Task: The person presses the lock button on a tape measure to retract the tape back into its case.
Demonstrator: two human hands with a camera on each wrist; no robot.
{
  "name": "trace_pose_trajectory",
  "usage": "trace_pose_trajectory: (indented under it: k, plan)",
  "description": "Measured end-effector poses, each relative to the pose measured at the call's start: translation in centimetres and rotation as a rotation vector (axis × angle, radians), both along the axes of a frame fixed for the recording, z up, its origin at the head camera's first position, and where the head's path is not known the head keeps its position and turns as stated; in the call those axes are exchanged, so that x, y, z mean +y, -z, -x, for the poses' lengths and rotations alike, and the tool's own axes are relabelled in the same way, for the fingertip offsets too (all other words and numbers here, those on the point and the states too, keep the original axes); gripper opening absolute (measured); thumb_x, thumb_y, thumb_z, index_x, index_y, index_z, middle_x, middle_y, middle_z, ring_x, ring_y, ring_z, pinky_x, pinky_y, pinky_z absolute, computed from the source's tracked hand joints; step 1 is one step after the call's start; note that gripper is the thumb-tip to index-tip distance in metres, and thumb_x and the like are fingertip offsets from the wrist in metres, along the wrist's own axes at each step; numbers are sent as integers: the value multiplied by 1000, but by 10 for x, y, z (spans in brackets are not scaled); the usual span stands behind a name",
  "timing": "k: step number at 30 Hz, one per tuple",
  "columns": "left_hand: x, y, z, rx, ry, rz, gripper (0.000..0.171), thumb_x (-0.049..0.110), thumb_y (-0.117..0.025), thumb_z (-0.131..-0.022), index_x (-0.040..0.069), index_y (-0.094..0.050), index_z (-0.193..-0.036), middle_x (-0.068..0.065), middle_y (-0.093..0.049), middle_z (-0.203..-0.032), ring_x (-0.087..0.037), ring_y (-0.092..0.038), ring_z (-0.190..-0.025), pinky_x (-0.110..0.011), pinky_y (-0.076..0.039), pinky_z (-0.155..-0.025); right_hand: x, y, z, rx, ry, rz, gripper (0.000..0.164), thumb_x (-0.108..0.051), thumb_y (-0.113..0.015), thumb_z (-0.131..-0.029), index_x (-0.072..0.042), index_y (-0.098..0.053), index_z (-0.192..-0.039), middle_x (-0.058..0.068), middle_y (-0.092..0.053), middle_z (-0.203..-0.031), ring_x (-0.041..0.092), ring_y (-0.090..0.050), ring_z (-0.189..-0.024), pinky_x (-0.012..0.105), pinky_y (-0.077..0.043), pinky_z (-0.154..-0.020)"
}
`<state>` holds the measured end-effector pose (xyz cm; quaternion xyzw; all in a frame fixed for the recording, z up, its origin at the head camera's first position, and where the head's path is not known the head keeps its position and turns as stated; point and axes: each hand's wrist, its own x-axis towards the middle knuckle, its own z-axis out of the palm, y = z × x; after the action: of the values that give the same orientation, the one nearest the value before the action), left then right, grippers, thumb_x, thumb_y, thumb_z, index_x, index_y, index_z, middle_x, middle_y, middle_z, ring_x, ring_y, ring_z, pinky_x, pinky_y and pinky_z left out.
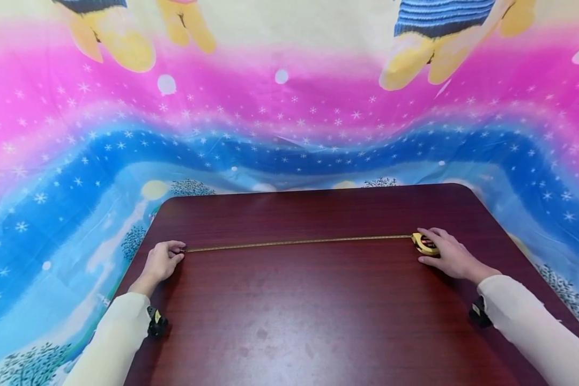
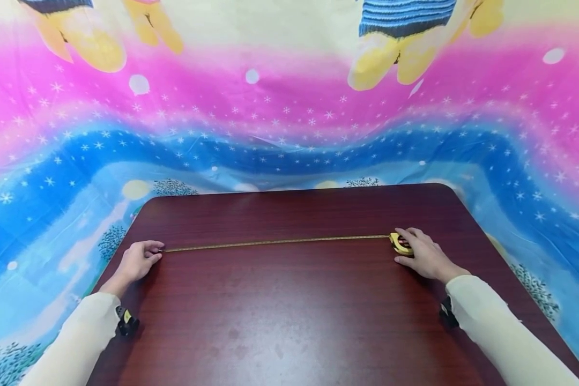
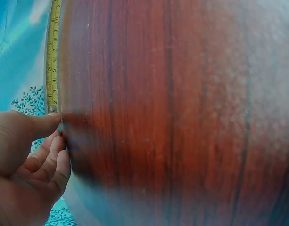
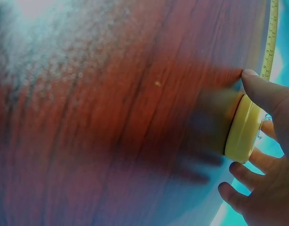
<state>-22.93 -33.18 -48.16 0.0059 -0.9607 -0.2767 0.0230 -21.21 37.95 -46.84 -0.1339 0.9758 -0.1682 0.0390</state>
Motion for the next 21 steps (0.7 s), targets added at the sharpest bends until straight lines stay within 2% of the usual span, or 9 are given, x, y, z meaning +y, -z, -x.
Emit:
trace_pose_trajectory:
  k: [6,12,21]
  plan:
    - [0,2,2,4,-17,1,20,1,-61,-97,-3,-70,-115,-22,-68,-104,-30,-64,-87,-43,-51,-77,2,2,1,32,-10,7,70,-24,-72,-95,2,-39,-151,35,-38,-144,55,-43,-125,72,-38,-95]
    - [1,0,3,3,-23,11,17,2,-60,-98,-2,-71,-110,-20,-69,-101,-30,-63,-87,-43,-50,-78,4,3,4,58,-16,8,65,-19,-71,-94,2,-43,-149,35,-43,-138,52,-47,-119,67,-42,-91]
    - [1,-2,5,5,-15,7,13,3,-59,-99,0,-69,-106,-20,-70,-99,-30,-64,-87,-43,-49,-78,8,5,8,79,-59,39,59,-13,-72,-92,5,-48,-143,33,-47,-137,50,-48,-120,65,-41,-95]
